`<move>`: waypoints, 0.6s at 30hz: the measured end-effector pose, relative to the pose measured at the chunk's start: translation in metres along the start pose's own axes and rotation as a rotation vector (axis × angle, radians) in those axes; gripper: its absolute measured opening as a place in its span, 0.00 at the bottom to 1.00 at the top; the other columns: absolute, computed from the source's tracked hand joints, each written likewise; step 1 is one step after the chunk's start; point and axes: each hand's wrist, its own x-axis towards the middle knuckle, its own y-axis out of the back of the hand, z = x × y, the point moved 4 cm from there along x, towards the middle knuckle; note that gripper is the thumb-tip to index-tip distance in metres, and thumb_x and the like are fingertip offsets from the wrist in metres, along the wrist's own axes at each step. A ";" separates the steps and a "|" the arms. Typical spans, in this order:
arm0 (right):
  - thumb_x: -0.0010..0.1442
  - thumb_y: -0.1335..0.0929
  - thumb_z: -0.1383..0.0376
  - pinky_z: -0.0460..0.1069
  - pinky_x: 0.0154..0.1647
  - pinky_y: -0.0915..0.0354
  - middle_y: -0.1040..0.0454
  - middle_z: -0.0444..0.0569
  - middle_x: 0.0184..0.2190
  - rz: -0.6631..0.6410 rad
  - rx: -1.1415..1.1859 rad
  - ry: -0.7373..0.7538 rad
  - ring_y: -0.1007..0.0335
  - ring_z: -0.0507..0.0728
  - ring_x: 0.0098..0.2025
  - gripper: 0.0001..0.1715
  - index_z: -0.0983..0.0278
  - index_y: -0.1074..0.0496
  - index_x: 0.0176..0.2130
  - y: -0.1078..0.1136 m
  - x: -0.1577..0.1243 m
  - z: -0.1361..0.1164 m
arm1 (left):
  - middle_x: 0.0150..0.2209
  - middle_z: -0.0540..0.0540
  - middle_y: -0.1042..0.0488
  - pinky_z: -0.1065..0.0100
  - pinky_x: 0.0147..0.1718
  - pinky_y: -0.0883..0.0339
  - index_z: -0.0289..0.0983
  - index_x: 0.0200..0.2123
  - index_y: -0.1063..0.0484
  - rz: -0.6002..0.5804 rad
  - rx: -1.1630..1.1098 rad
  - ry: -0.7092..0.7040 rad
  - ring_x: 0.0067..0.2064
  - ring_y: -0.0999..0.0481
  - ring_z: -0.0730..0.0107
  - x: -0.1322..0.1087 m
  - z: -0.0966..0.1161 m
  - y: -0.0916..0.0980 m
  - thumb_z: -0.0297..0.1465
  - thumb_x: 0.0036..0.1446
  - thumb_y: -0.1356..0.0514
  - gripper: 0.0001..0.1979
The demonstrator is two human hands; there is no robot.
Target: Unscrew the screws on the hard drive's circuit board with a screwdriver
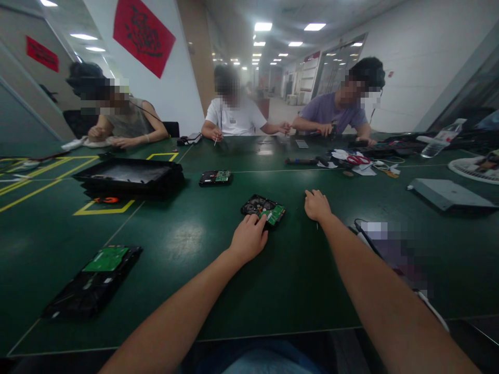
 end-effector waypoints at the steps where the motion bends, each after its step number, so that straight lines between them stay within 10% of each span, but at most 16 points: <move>1: 0.73 0.46 0.60 0.67 0.72 0.54 0.45 0.64 0.71 -0.003 -0.005 -0.006 0.54 0.72 0.74 0.32 0.68 0.42 0.70 -0.001 0.001 0.000 | 0.50 0.36 0.29 0.55 0.55 0.34 0.34 0.66 0.37 -0.001 0.002 0.002 0.55 0.33 0.51 0.000 0.000 0.000 0.36 0.67 0.46 0.27; 18: 0.66 0.37 0.68 0.64 0.70 0.49 0.41 0.68 0.68 -0.027 -0.042 -0.009 0.50 0.71 0.72 0.30 0.73 0.37 0.65 0.003 0.001 -0.013 | 0.51 0.37 0.29 0.56 0.55 0.34 0.34 0.66 0.37 0.017 -0.010 0.005 0.54 0.33 0.53 -0.001 0.000 0.000 0.36 0.67 0.46 0.27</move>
